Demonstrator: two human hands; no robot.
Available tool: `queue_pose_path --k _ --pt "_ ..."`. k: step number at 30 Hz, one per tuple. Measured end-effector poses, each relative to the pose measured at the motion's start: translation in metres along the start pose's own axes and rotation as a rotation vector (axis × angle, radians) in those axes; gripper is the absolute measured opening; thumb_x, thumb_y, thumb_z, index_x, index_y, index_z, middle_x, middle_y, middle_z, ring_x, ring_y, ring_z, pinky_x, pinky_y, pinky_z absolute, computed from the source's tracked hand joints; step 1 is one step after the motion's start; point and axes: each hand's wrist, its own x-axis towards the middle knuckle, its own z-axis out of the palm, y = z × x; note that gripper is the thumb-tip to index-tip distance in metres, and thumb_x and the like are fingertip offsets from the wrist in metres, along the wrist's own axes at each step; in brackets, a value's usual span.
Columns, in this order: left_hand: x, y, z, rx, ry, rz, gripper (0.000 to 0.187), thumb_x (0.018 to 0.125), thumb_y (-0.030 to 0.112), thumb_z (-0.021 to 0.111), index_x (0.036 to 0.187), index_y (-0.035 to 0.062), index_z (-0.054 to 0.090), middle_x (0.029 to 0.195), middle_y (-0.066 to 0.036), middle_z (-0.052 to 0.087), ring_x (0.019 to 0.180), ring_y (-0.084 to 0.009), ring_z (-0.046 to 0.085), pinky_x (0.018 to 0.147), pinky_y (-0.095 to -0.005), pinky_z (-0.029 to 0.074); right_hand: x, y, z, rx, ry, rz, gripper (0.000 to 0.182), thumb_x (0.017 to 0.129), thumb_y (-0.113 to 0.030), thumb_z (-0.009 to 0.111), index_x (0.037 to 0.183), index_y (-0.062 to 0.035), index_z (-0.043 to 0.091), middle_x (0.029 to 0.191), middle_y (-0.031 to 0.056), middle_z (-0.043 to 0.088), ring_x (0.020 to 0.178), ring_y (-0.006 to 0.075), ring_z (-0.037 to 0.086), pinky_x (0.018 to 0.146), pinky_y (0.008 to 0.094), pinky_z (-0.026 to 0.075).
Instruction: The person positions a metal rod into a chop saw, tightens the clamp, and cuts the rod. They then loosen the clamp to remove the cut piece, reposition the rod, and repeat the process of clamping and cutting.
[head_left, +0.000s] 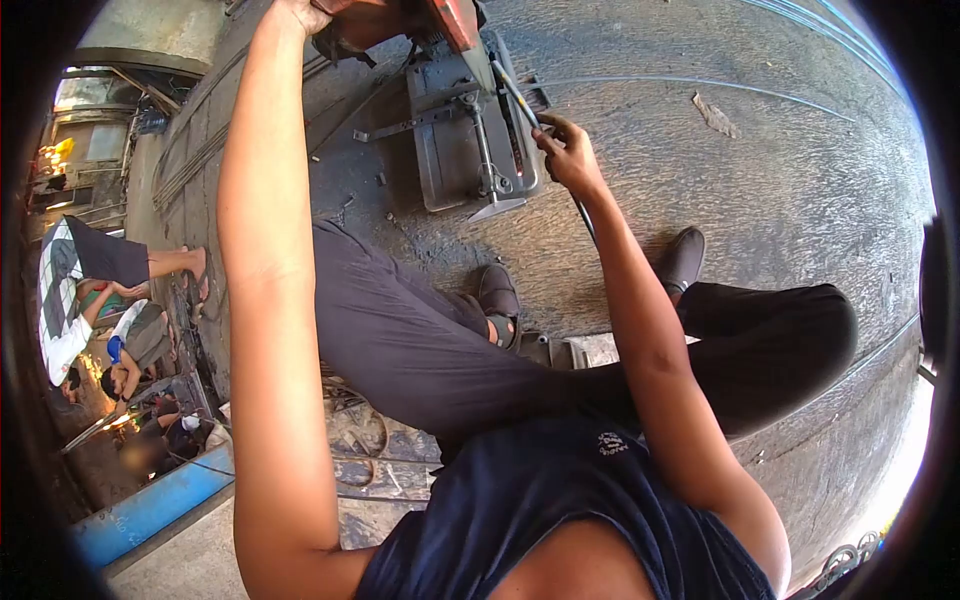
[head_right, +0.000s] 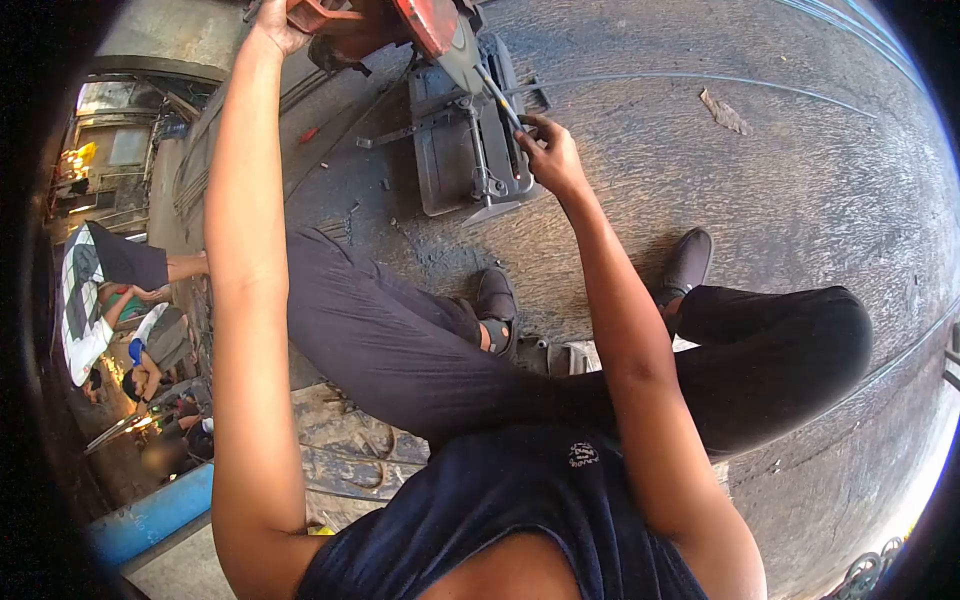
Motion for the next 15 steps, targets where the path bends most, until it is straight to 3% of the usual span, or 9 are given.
queue_pose_path --k 1,3,4,6,13,15 --pt "-0.001 0.001 0.001 -0.014 -0.023 0.002 0.039 0.076 0.037 0.063 0.102 0.0078 0.066 0.089 -0.008 0.065 0.08 -0.0236 0.062 0.077 -0.0409 0.054 0.003 0.005 0.002 0.004 0.001 0.001 0.036 0.091 -0.019 0.067 0.12 0.0005 0.062 0.081 0.0075 0.064 0.054 0.0088 0.051 0.047 0.0263 0.04" --pt "0.004 -0.001 -0.002 -0.03 -0.045 0.002 0.039 0.076 0.037 0.063 0.102 0.0076 0.066 0.089 -0.008 0.065 0.08 -0.0237 0.062 0.077 -0.0408 0.054 0.006 0.01 0.005 -0.141 0.096 -0.161 0.033 0.088 -0.018 0.066 0.116 -0.0008 0.065 0.087 0.0186 0.07 0.071 0.0279 0.069 0.068 0.0373 0.052" --pt "0.009 -0.003 -0.006 -0.021 -0.046 0.034 0.04 0.076 0.037 0.063 0.103 0.0077 0.066 0.09 -0.008 0.065 0.08 -0.0238 0.062 0.077 -0.0413 0.054 0.005 0.01 0.005 -0.139 0.096 -0.159 0.033 0.088 -0.018 0.066 0.116 -0.0008 0.065 0.087 0.0186 0.07 0.071 0.0279 0.069 0.068 0.0373 0.052" --pt "0.012 -0.004 -0.009 -0.008 -0.044 0.066 0.04 0.076 0.037 0.063 0.103 0.0077 0.066 0.09 -0.008 0.065 0.08 -0.0239 0.061 0.077 -0.0419 0.054 0.004 0.007 0.006 -0.238 0.11 -0.1 0.032 0.087 -0.017 0.065 0.116 -0.0021 0.067 0.098 0.0247 0.068 0.087 0.0382 0.069 0.08 0.0412 0.052" --pt "0.006 -0.003 -0.007 -0.008 -0.081 0.031 0.041 0.076 0.038 0.062 0.103 0.0078 0.065 0.088 -0.008 0.064 0.078 -0.0229 0.062 0.076 -0.0454 0.055 0.001 -0.005 0.009 -0.423 0.149 -0.054 0.03 0.088 -0.018 0.061 0.117 -0.0135 0.069 0.098 0.025 0.067 0.095 0.0397 0.065 0.082 0.0455 0.052" --pt "0.003 -0.004 -0.005 0.006 -0.095 0.048 0.04 0.076 0.038 0.062 0.102 0.0078 0.064 0.087 -0.008 0.064 0.077 -0.0228 0.062 0.076 -0.0456 0.056 0.002 -0.006 0.008 -0.539 0.196 -0.165 0.026 0.088 -0.017 0.063 0.112 -0.0092 0.071 0.085 0.0251 0.066 0.082 0.0405 0.066 0.073 0.0447 0.052"
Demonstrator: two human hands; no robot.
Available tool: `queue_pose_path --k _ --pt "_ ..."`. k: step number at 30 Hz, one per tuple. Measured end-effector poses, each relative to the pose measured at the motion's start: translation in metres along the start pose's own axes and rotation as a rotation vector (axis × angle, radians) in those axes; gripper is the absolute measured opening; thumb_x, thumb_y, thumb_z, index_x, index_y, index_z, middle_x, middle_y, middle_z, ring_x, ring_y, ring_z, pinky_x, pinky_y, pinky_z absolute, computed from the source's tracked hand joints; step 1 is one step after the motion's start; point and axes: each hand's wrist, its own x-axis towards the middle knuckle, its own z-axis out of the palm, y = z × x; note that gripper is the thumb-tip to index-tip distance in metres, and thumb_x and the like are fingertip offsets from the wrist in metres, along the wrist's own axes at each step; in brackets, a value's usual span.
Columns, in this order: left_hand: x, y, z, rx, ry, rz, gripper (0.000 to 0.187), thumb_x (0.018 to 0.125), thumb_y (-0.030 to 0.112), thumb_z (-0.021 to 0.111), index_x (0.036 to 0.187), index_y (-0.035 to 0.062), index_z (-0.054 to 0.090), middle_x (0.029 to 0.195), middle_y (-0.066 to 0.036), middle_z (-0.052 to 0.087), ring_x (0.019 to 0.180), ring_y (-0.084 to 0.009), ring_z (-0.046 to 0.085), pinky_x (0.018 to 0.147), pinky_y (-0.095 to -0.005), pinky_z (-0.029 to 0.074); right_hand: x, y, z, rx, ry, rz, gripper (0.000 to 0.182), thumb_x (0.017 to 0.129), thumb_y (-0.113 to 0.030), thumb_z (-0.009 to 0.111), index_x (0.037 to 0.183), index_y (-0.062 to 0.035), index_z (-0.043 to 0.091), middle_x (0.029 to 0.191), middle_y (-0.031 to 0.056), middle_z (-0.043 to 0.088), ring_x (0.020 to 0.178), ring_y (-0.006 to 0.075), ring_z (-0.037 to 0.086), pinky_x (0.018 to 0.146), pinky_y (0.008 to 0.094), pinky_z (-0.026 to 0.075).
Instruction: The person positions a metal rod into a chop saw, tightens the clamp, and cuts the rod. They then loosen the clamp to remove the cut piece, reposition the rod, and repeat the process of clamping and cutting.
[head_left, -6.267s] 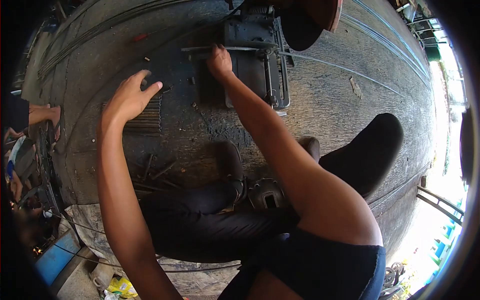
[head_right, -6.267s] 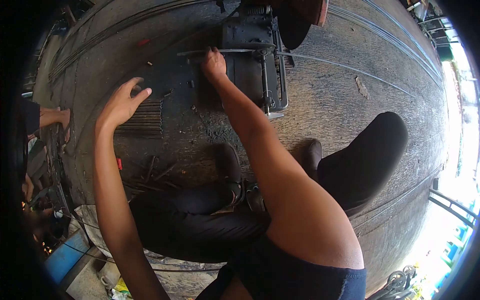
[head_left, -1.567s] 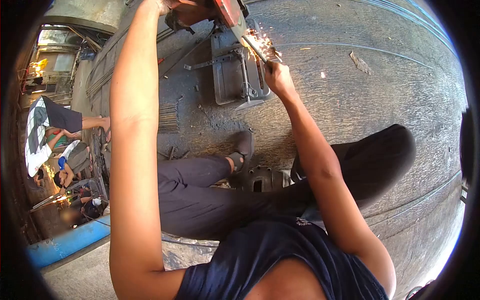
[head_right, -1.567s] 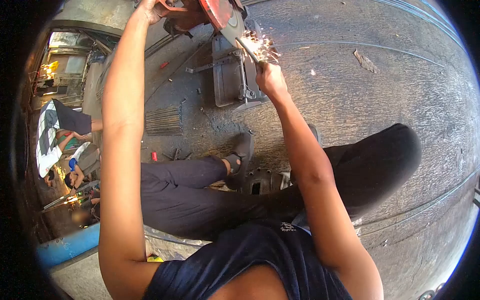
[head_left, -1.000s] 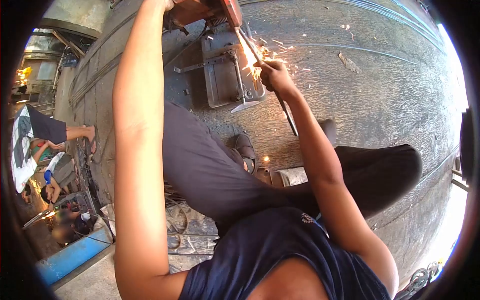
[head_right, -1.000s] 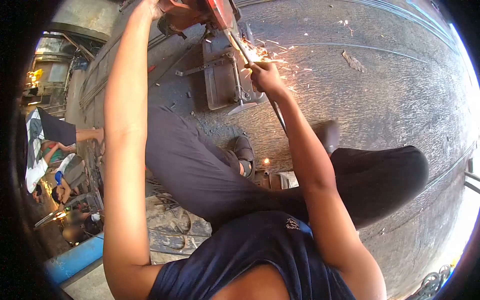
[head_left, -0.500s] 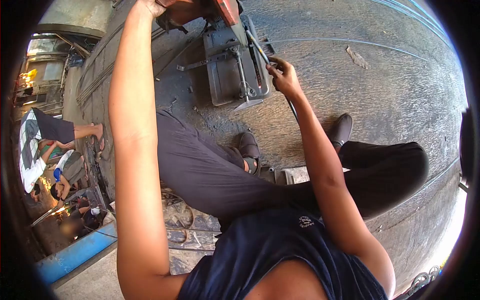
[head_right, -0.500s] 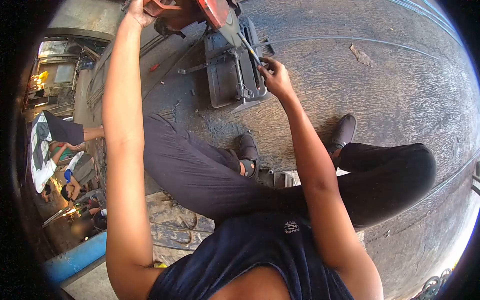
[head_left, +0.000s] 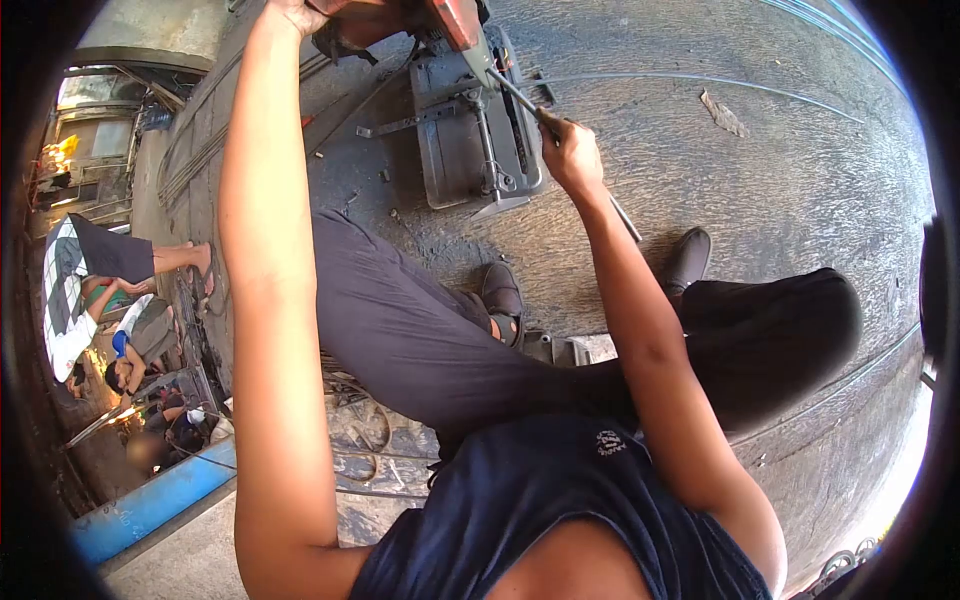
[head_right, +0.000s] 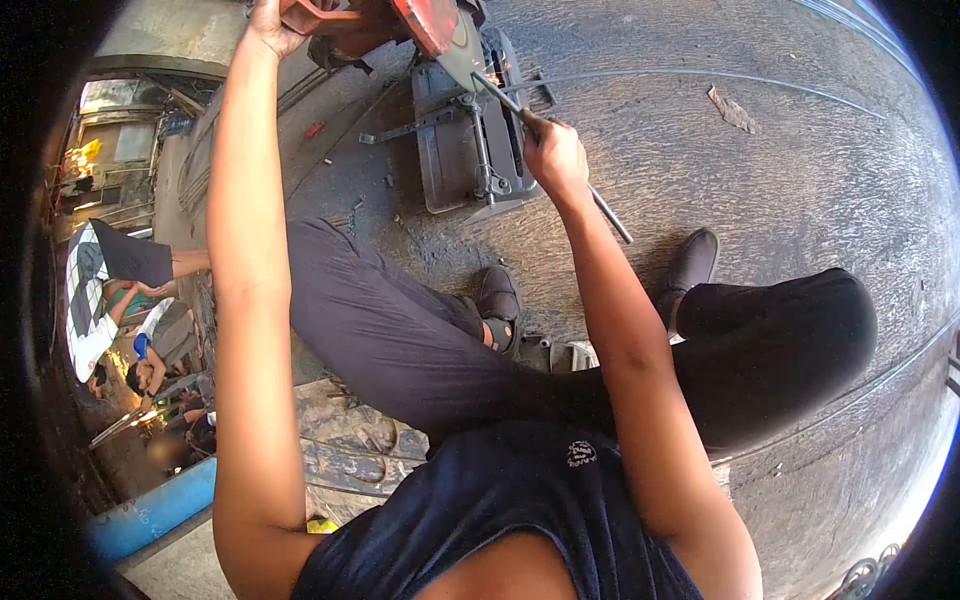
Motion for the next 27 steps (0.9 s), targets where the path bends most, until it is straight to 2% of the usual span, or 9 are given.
queue_pose_path --k 7,10,16,19,21,25,27 --pt "0.0 0.0 0.001 0.025 0.075 0.007 0.038 0.077 0.037 0.061 0.102 0.0087 0.063 0.08 -0.006 0.063 0.071 -0.0213 0.063 0.075 -0.048 0.056 0.006 -0.007 -0.002 -0.065 -0.024 -0.033 0.027 0.087 -0.016 0.064 0.111 -0.0082 0.07 0.087 0.0238 0.065 0.083 0.04 0.065 0.072 0.0459 0.052" --pt "0.0 0.001 0.003 0.007 0.084 0.005 0.037 0.077 0.036 0.06 0.101 0.0088 0.063 0.079 -0.006 0.063 0.07 -0.0202 0.063 0.074 -0.0489 0.056 0.01 0.0 0.004 -0.033 -0.018 -0.111 0.027 0.087 -0.015 0.063 0.112 -0.0074 0.07 0.086 0.0244 0.066 0.082 0.0407 0.065 0.072 0.0442 0.052" --pt "-0.001 0.002 0.006 0.007 0.109 0.0 0.035 0.078 0.035 0.059 0.1 0.0085 0.063 0.077 -0.005 0.062 0.067 -0.0191 0.062 0.073 -0.0488 0.057 0.007 -0.007 -0.002 0.098 -0.091 -0.035 0.029 0.088 -0.014 0.063 0.115 -0.0047 0.068 0.09 0.0272 0.066 0.083 0.0397 0.068 0.074 0.0391 0.053" --pt "0.0 0.001 0.005 0.01 0.105 0.007 0.035 0.078 0.035 0.059 0.099 0.0081 0.063 0.076 -0.004 0.062 0.065 -0.0192 0.062 0.071 -0.0471 0.057 0.004 -0.018 -0.006 0.174 -0.092 -0.03 0.029 0.089 -0.015 0.063 0.115 -0.0029 0.067 0.095 0.0273 0.066 0.09 0.0362 0.069 0.078 0.0361 0.053" --pt "0.001 0.001 0.004 -0.007 0.085 0.001 0.035 0.078 0.035 0.059 0.099 0.008 0.063 0.076 -0.004 0.062 0.064 -0.0193 0.062 0.07 -0.0457 0.057 0.003 -0.021 -0.007 0.178 -0.126 0.037 0.031 0.091 -0.017 0.063 0.116 0.0 0.066 0.101 0.0263 0.067 0.095 0.031 0.07 0.082 0.0341 0.053" --pt "0.003 0.001 0.002 0.015 0.08 0.009 0.035 0.077 0.036 0.058 0.098 0.0081 0.064 0.076 -0.005 0.062 0.063 -0.0193 0.061 0.068 -0.0418 0.056 0.003 -0.013 0.001 0.246 -0.161 0.048 0.032 0.092 -0.018 0.062 0.117 0.0024 0.065 0.108 0.0259 0.066 0.101 0.027 0.069 0.086 0.0349 0.052" --pt "0.004 0.001 0.001 0.009 0.071 0.001 0.035 0.077 0.036 0.058 0.097 0.0082 0.064 0.076 -0.005 0.062 0.063 -0.0194 0.061 0.067 -0.0407 0.056 0.001 -0.013 0.004 0.318 -0.098 -0.05 0.035 0.094 -0.02 0.062 0.12 0.0018 0.064 0.097 0.0173 0.073 0.079 0.0202 0.071 0.069 0.0322 0.053"
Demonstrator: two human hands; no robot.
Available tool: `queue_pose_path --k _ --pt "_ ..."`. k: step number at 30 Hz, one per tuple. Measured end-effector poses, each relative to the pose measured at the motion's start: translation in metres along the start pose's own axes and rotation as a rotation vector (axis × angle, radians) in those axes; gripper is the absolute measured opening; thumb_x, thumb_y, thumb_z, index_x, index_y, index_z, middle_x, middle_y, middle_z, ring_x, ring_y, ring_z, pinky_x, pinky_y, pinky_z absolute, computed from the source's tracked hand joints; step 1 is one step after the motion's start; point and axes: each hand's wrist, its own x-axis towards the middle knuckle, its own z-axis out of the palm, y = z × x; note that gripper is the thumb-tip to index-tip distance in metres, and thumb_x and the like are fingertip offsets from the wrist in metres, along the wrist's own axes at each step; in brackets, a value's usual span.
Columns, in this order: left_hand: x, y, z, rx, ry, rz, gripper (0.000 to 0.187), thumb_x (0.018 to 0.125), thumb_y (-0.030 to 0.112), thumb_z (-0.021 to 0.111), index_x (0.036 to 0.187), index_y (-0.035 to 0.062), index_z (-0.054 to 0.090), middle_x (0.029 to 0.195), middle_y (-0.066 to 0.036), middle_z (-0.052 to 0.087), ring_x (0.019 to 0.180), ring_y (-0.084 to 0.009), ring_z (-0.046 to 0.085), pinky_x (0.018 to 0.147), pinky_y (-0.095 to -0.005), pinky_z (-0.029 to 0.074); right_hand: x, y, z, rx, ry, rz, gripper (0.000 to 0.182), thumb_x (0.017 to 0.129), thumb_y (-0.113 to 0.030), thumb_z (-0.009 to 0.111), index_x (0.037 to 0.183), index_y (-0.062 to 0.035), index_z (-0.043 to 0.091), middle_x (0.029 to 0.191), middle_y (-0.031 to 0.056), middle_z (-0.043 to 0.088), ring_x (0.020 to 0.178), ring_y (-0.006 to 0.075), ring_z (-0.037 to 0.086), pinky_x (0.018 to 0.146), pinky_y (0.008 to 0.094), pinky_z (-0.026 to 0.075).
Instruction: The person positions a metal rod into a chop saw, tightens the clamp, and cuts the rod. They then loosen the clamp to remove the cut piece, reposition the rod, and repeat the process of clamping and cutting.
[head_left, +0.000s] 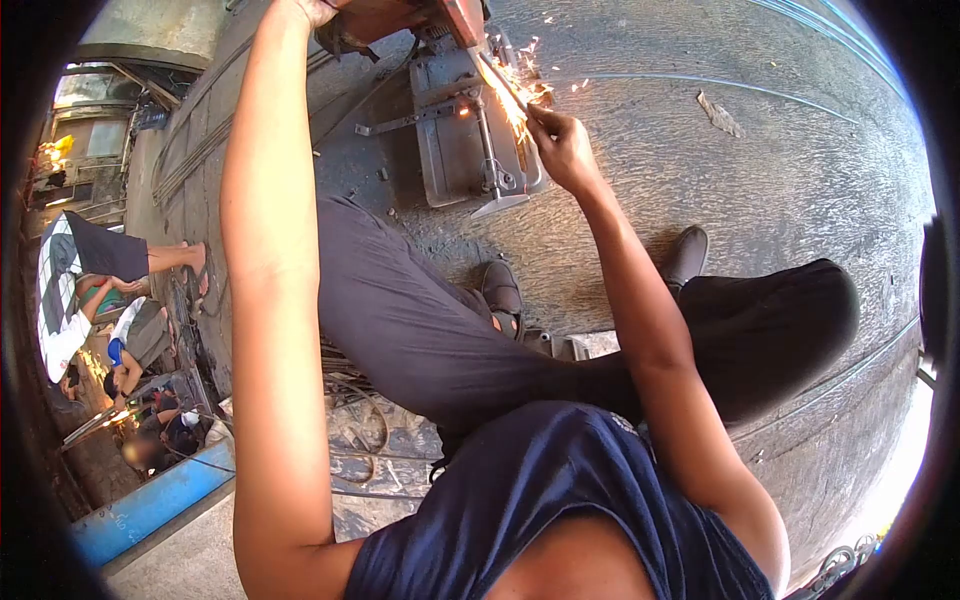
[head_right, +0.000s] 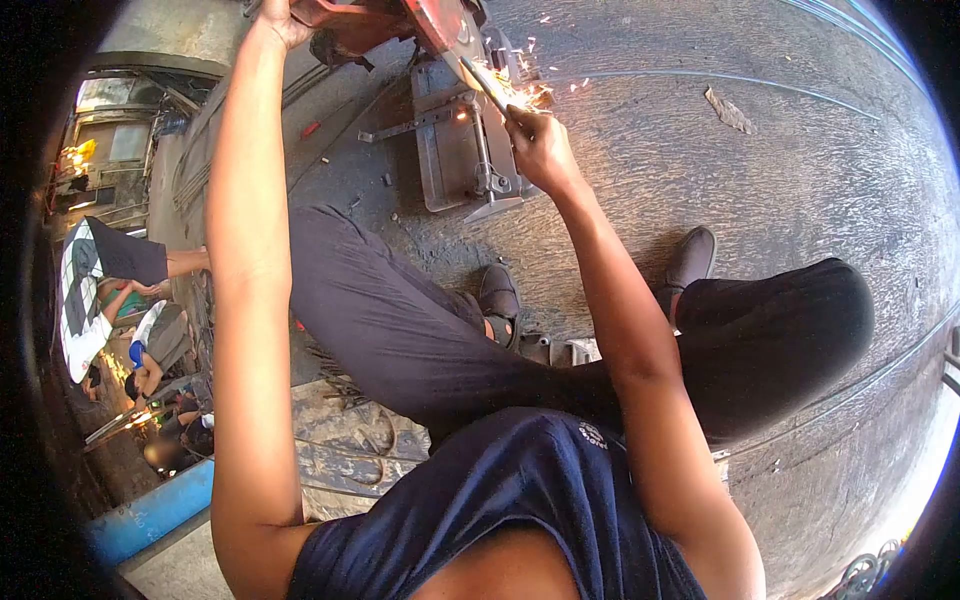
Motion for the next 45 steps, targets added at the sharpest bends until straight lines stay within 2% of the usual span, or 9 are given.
queue_pose_path --k 4,11,14,23,26,33,36,40,45 --pt "-0.002 0.001 0.003 0.008 0.035 -0.034 0.035 0.077 0.036 0.059 0.097 0.0078 0.064 0.08 -0.006 0.064 0.068 -0.0203 0.062 0.069 -0.0408 0.056 -0.001 -0.015 -0.009 0.454 -0.125 0.322 0.032 0.097 -0.021 0.06 0.124 -0.003 0.062 0.068 -0.004 0.052 0.048 0.0023 0.039 0.041 0.0211 0.029" --pt "-0.004 0.003 0.004 -0.025 0.006 -0.017 0.035 0.076 0.036 0.064 0.096 0.0077 0.065 0.083 -0.007 0.064 0.073 -0.0219 0.061 0.072 -0.0407 0.055 -0.007 0.002 -0.014 0.394 -0.091 0.314 0.029 0.097 -0.017 0.058 0.124 -0.0073 0.062 0.071 0.0026 0.062 0.051 0.0048 0.046 0.045 0.0228 0.035" --pt "0.005 -0.002 -0.005 -0.054 0.005 -0.03 0.035 0.076 0.036 0.064 0.096 0.0076 0.065 0.083 -0.007 0.064 0.073 -0.022 0.061 0.072 -0.0413 0.055 -0.003 0.009 -0.011 0.037 -0.001 0.183 0.038 0.084 -0.022 0.072 0.118 -0.0058 0.066 0.092 0.0214 0.07 0.091 0.0289 0.068 0.08 0.0375 0.051" --pt "-0.002 -0.003 -0.001 -0.008 -0.012 -0.009 0.036 0.074 0.036 0.063 0.095 0.0076 0.065 0.08 -0.007 0.063 0.071 -0.0218 0.061 0.074 -0.0451 0.055 0.0 0.02 0.002 -0.007 0.025 0.095 0.032 0.085 -0.017 0.068 0.115 -0.0055 0.068 0.089 0.0225 0.071 0.086 0.0309 0.071 0.077 0.0368 0.053" --pt "-0.003 -0.003 -0.001 -0.005 -0.015 -0.005 0.036 0.074 0.037 0.063 0.095 0.0081 0.065 0.08 -0.007 0.063 0.071 -0.022 0.061 0.074 -0.0455 0.055 0.003 -0.003 -0.007 -0.06 -0.045 0.206 0.028 0.086 -0.016 0.069 0.113 -0.007 0.07 0.089 0.0147 0.072 0.078 0.0182 0.069 0.07 0.0336 0.052" --pt "-0.006 -0.003 0.004 0.015 -0.006 0.035 0.037 0.073 0.037 0.063 0.096 0.0086 0.065 0.081 -0.007 0.063 0.07 -0.022 0.06 0.073 -0.0459 0.055 0.001 0.001 0.005 0.203 0.022 0.072 0.032 0.088 -0.017 0.066 0.113 0.0016 0.068 0.085 0.017 0.071 0.073 0.0209 0.067 0.068 0.0343 0.052" --pt "-0.004 -0.001 0.003 0.024 0.041 -0.02 0.037 0.073 0.037 0.063 0.097 0.0088 0.065 0.082 -0.007 0.063 0.07 -0.0219 0.06 0.072 -0.045 0.055 -0.001 -0.015 0.001 0.371 -0.095 0.272 0.034 0.095 -0.015 0.061 0.126 -0.0026 0.061 0.069 -0.0029 0.055 0.047 0.0024 0.039 0.04 0.0206 0.028" --pt "-0.003 -0.003 0.003 0.019 0.032 -0.034 0.037 0.074 0.038 0.062 0.097 0.0091 0.065 0.082 -0.007 0.063 0.07 -0.0219 0.06 0.071 -0.0437 0.055 -0.004 -0.023 -0.016 0.788 -0.262 0.458 0.031 0.098 -0.015 0.055 0.128 -0.0053 0.061 0.066 -0.0029 0.052 0.049 0.0034 0.042 0.043 0.0213 0.031" --pt "0.003 -0.002 -0.002 -0.017 -0.007 -0.01 0.038 0.074 0.039 0.062 0.097 0.0087 0.065 0.082 -0.008 0.063 0.072 -0.0229 0.061 0.071 -0.0439 0.055 0.003 -0.001 -0.014 0.441 -0.16 0.357 0.033 0.096 -0.016 0.059 0.126 -0.0044 0.062 0.08 0.0046 0.069 0.053 0.0062 0.05 0.047 0.0247 0.041"
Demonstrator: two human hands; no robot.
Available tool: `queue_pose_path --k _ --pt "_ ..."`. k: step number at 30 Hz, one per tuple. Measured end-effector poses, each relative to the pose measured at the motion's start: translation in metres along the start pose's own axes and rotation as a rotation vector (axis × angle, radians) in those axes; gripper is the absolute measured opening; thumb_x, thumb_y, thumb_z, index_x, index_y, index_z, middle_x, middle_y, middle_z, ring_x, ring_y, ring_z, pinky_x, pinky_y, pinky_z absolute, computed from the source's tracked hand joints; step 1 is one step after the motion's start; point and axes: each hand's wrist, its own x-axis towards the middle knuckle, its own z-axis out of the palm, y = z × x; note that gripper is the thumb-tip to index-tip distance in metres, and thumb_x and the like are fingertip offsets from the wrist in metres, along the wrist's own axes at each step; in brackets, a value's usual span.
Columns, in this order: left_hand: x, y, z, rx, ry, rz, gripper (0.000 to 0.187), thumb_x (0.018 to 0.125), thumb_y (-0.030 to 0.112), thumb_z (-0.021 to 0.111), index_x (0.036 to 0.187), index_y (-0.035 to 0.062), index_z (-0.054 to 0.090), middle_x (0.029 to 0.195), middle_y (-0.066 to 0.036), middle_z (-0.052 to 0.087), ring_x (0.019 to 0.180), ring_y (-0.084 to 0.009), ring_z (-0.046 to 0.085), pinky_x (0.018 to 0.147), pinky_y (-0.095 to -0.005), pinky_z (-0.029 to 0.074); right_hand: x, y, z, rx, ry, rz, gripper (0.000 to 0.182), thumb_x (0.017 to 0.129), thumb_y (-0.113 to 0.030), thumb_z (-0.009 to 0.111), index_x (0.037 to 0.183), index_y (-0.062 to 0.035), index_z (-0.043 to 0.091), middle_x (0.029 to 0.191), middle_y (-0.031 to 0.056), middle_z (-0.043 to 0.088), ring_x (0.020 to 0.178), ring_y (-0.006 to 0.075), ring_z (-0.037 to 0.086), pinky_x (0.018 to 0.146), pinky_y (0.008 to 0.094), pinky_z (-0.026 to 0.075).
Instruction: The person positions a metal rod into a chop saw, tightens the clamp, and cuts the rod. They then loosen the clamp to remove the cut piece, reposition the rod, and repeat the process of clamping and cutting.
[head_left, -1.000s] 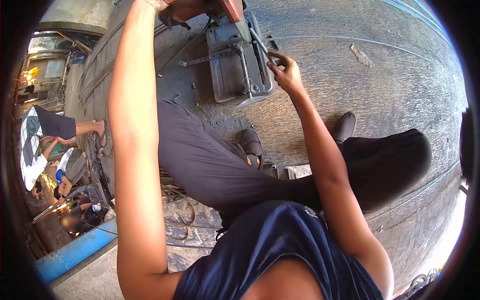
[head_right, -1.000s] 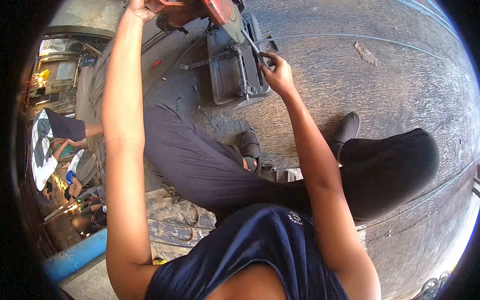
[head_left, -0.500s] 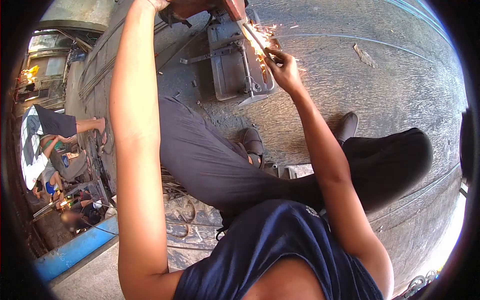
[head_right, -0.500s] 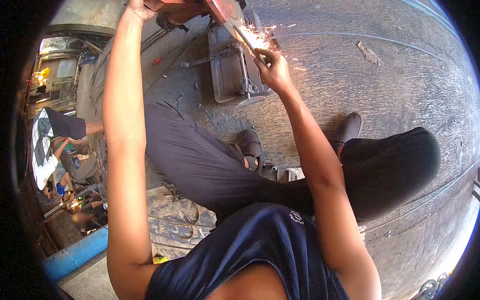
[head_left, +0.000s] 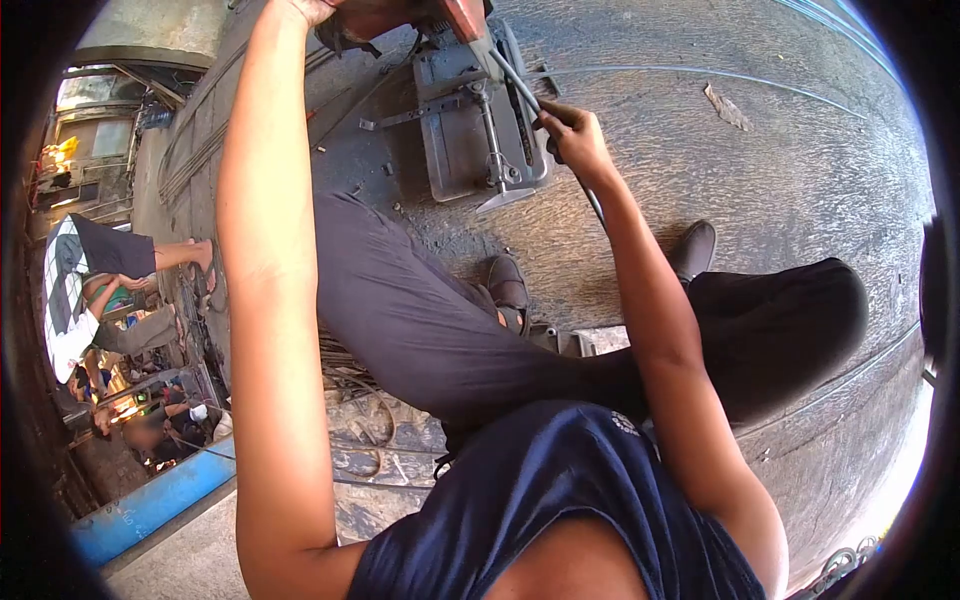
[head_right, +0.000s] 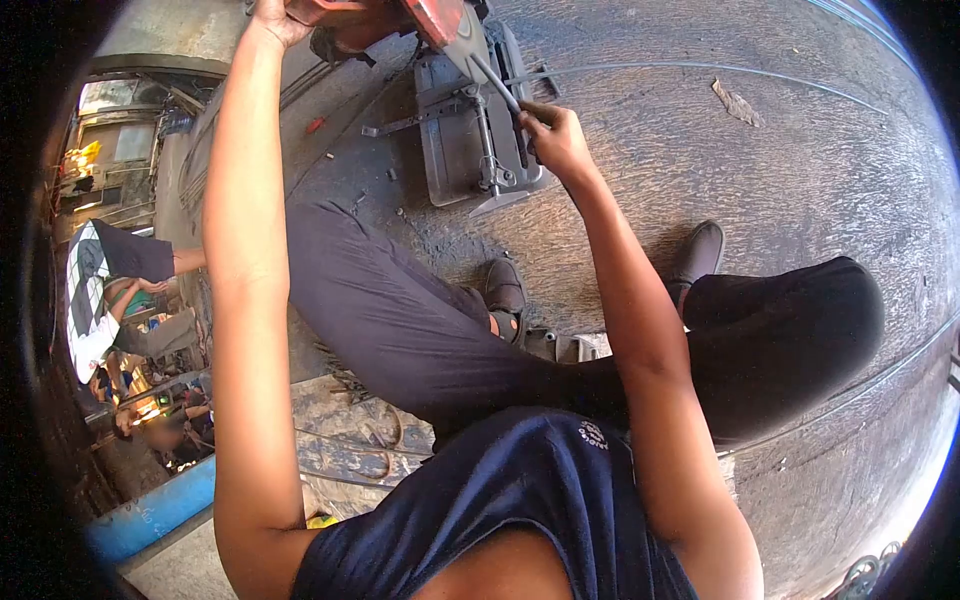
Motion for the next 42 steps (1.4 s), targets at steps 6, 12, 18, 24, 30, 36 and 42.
queue_pose_path --k 6,12,18,24,30,36,42 --pt "-0.007 0.0 0.005 0.006 0.06 -0.026 0.039 0.074 0.039 0.062 0.098 0.0085 0.064 0.082 -0.008 0.063 0.072 -0.0232 0.061 0.071 -0.0436 0.055 0.014 0.016 0.002 -0.312 0.134 -0.147 0.036 0.089 -0.016 0.066 0.122 -0.0046 0.065 0.093 0.0151 0.073 0.074 0.0164 0.067 0.068 0.0323 0.052" --pt "-0.004 0.0 0.003 0.024 0.049 -0.02 0.041 0.072 0.04 0.063 0.1 0.0095 0.064 0.082 -0.008 0.061 0.072 -0.0226 0.059 0.07 -0.0429 0.053 0.019 0.025 0.004 -0.386 0.091 -0.245 0.036 0.086 -0.017 0.068 0.12 -0.0048 0.066 0.106 0.0231 0.069 0.099 0.0241 0.069 0.086 0.0354 0.051" --pt "-0.005 0.001 0.003 0.031 0.014 -0.022 0.042 0.073 0.04 0.062 0.101 0.0095 0.065 0.083 -0.007 0.062 0.072 -0.0228 0.06 0.07 -0.0435 0.054 0.013 0.009 0.011 -0.254 0.088 -0.347 0.035 0.089 -0.013 0.066 0.122 -0.0039 0.065 0.096 0.0181 0.073 0.081 0.0182 0.07 0.072 0.0317 0.053" --pt "-0.009 0.001 0.007 0.034 0.032 0.01 0.04 0.074 0.039 0.062 0.1 0.0091 0.065 0.084 -0.007 0.064 0.072 -0.0221 0.061 0.072 -0.043 0.055 -0.017 -0.027 0.01 0.162 -0.037 0.04 0.033 0.095 -0.011 0.06 0.127 -0.0034 0.062 0.066 -0.0064 0.053 0.048 0.0016 0.038 0.043 0.0212 0.028" --pt "-0.003 0.001 0.0 0.012 0.001 -0.019 0.039 0.075 0.038 0.062 0.1 0.0088 0.065 0.084 -0.007 0.064 0.071 -0.0218 0.061 0.071 -0.0418 0.054 0.008 0.0 -0.001 -0.049 -0.01 -0.145 0.031 0.095 -0.012 0.059 0.124 -0.0003 0.062 0.078 0.0057 0.069 0.053 0.0072 0.053 0.046 0.0273 0.042" --pt "-0.009 0.001 0.002 -0.009 -0.041 -0.008 0.036 0.076 0.036 0.062 0.1 0.0086 0.065 0.086 -0.007 0.063 0.075 -0.021 0.06 0.074 -0.042 0.054 0.015 0.014 -0.001 -0.247 0.118 -0.061 0.031 0.09 -0.013 0.062 0.121 -0.009 0.067 0.083 0.0139 0.071 0.064 0.019 0.065 0.061 0.0345 0.052" --pt "-0.013 0.0 0.005 0.003 0.01 -0.016 0.036 0.076 0.034 0.063 0.1 0.0084 0.064 0.086 -0.007 0.063 0.075 -0.0213 0.06 0.075 -0.0426 0.054 0.017 0.014 0.006 -0.501 0.223 -0.303 0.031 0.087 -0.02 0.065 0.116 -0.0082 0.068 0.094 0.0257 0.068 0.082 0.0372 0.07 0.075 0.0404 0.053"
